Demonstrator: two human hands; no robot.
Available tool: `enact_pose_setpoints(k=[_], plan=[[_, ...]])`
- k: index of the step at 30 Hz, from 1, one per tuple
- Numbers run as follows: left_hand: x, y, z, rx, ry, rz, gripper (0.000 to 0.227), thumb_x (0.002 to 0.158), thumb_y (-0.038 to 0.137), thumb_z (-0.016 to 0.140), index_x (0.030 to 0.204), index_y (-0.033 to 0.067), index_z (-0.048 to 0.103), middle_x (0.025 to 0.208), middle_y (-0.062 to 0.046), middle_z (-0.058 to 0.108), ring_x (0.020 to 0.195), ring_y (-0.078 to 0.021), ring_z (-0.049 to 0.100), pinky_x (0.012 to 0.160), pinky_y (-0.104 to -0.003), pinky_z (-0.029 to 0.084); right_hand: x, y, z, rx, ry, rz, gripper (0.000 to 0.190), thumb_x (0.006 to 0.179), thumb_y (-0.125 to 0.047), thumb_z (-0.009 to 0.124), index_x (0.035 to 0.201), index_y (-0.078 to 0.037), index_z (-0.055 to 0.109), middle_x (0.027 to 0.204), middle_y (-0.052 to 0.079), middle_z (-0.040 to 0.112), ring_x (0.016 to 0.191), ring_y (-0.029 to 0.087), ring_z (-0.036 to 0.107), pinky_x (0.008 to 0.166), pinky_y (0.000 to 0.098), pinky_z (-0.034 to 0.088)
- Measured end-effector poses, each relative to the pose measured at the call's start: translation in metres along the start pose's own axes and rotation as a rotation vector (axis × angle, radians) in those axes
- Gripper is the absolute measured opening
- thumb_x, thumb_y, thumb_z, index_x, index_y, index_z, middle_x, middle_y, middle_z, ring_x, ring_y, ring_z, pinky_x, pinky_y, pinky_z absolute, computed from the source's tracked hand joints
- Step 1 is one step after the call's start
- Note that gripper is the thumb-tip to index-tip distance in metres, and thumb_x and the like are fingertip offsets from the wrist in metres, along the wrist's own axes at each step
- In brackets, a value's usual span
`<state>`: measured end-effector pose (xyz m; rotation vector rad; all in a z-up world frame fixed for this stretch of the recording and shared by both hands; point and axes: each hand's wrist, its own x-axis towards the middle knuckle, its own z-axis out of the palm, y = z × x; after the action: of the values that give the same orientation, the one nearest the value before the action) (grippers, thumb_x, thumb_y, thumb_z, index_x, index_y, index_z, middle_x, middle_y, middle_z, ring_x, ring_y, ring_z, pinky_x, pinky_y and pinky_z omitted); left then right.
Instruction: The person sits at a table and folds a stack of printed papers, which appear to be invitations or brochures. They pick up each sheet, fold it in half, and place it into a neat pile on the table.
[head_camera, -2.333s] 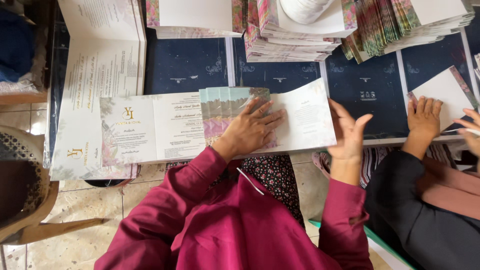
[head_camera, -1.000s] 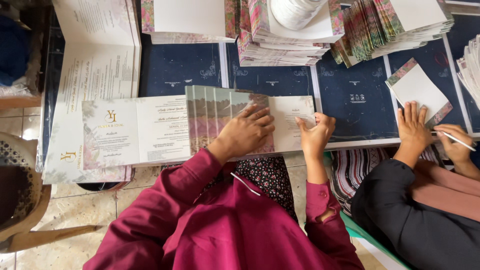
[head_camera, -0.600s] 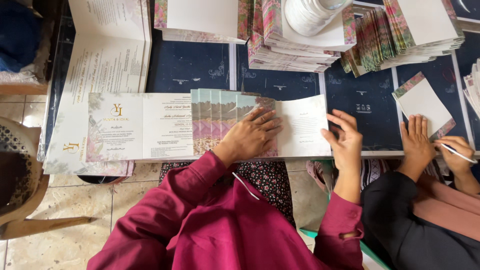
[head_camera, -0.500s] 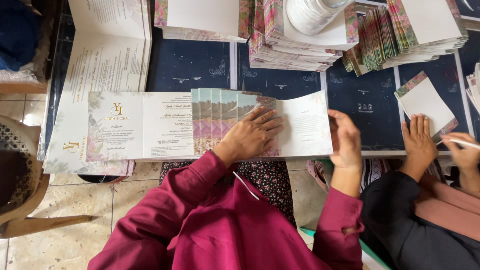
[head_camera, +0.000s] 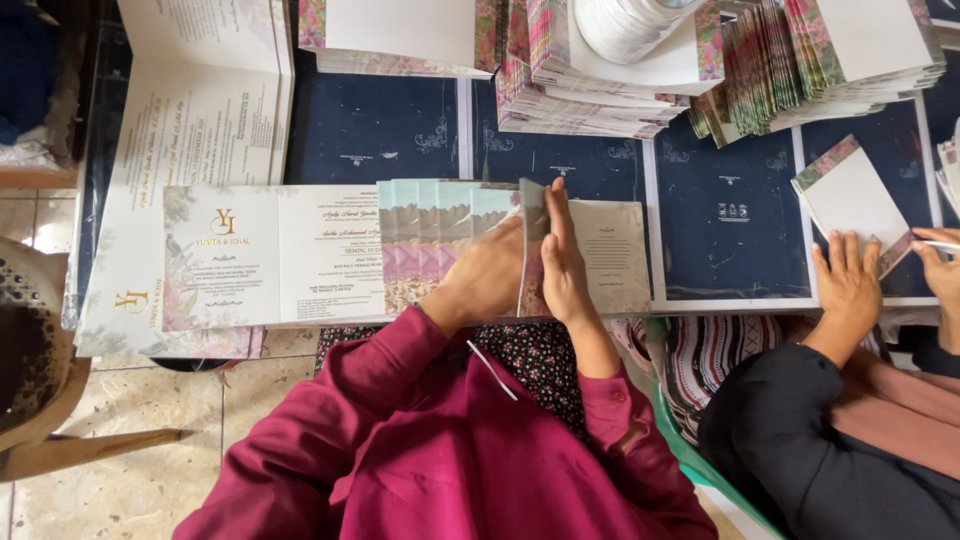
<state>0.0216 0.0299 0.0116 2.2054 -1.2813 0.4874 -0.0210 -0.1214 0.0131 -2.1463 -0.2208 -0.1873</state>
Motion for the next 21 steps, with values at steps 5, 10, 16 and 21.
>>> enact_pose_setpoints(k=[5,10,16,21], plan=[[-0.007,-0.012,0.002,-0.422,0.382,-0.36,0.064,0.088,-0.009,0.051,0.151,-0.0125,0.038,0.153,-0.037,0.039,0.146,-0.054,0.037,0.126,-0.055,0.031,0.001,0.012,0.019,-0.441,0.003,-0.086,0.064,0.105,-0.013,0.054,0.161,0.006,0.03,0.169,0.032,0.019,0.156,0.046,0.021,0.128,0.0512,0.019],[0.006,0.03,-0.025,0.124,-0.279,-0.206,0.075,0.089,0.003,0.054,0.16,-0.002,0.033,0.16,-0.022,0.045,0.152,-0.0316,0.042,0.131,-0.053,0.006,-0.008,0.029,-0.035,0.015,0.128,-0.071,0.062,0.085,0.028,0.037,0.136,0.004,0.065,0.148,0.026,0.058,0.141,0.04,0.05,0.122,0.0505,0.037],[0.011,0.032,0.016,0.109,0.042,0.033,0.034,0.082,0.022,0.06,0.11,0.0225,0.078,0.124,-0.001,0.075,0.129,-0.0267,0.066,0.12,-0.055,0.039,-0.041,0.115,-0.071,-0.706,0.586,0.215,0.073,0.063,-0.059,0.099,0.113,-0.015,0.069,0.106,0.008,0.054,0.1,0.037,0.056,0.092,0.0495,0.046],[0.006,0.027,0.022,0.146,0.04,0.029,0.028,0.084,0.032,0.059,0.105,0.0276,0.077,0.119,0.003,0.074,0.128,-0.0238,0.066,0.116,-0.055,0.043,-0.043,0.124,-0.068,-0.665,0.604,0.164,0.079,0.071,-0.07,0.09,0.114,-0.01,0.062,0.106,0.009,0.051,0.096,0.039,0.056,0.09,0.0496,0.045]])
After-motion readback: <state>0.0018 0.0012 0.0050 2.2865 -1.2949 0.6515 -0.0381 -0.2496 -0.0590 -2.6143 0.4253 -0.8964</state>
